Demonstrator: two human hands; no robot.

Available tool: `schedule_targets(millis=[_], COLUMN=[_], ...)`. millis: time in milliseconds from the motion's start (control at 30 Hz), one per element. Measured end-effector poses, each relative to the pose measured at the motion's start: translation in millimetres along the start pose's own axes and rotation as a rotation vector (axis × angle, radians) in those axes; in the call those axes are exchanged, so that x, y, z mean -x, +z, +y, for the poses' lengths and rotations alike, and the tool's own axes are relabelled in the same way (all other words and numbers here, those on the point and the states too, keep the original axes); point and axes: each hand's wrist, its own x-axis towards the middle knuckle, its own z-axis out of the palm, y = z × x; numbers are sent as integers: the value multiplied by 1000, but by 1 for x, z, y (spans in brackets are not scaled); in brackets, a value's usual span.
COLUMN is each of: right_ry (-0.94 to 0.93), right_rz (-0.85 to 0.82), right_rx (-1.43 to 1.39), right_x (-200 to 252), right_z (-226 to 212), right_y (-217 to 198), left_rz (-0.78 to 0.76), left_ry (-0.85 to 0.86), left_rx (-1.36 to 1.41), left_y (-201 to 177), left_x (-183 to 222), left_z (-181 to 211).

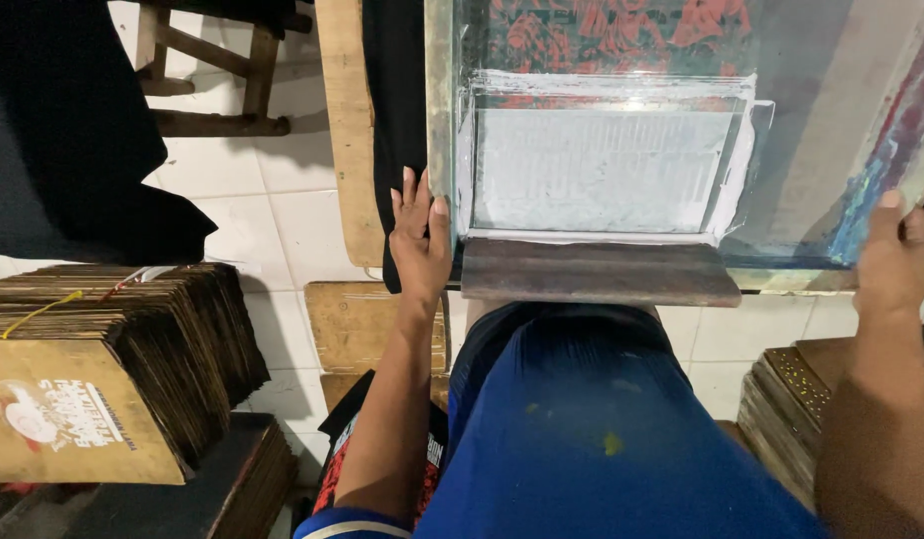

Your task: Screen printing a design onto black t-shirts using a manual screen and squeegee.

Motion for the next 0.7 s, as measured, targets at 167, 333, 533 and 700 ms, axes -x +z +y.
schedule_targets(millis=[167, 333, 533, 700], right_ry=[-38, 1, -8, 294], right_rz=[-25, 15, -40, 100], right_rx=[-45, -35, 9, -130], right_x=[-3, 0, 5, 7], right_z=[3, -1, -39, -64], right_y=[2, 5, 1, 16], left_rz=[-1, 23, 35, -27], left_ry=[-17, 22, 35, -59], left_rx=[-5, -19, -5, 43], left_y=[2, 3, 3, -6], left_x=[0, 1, 2, 0], left_z=[-4, -11, -9, 3])
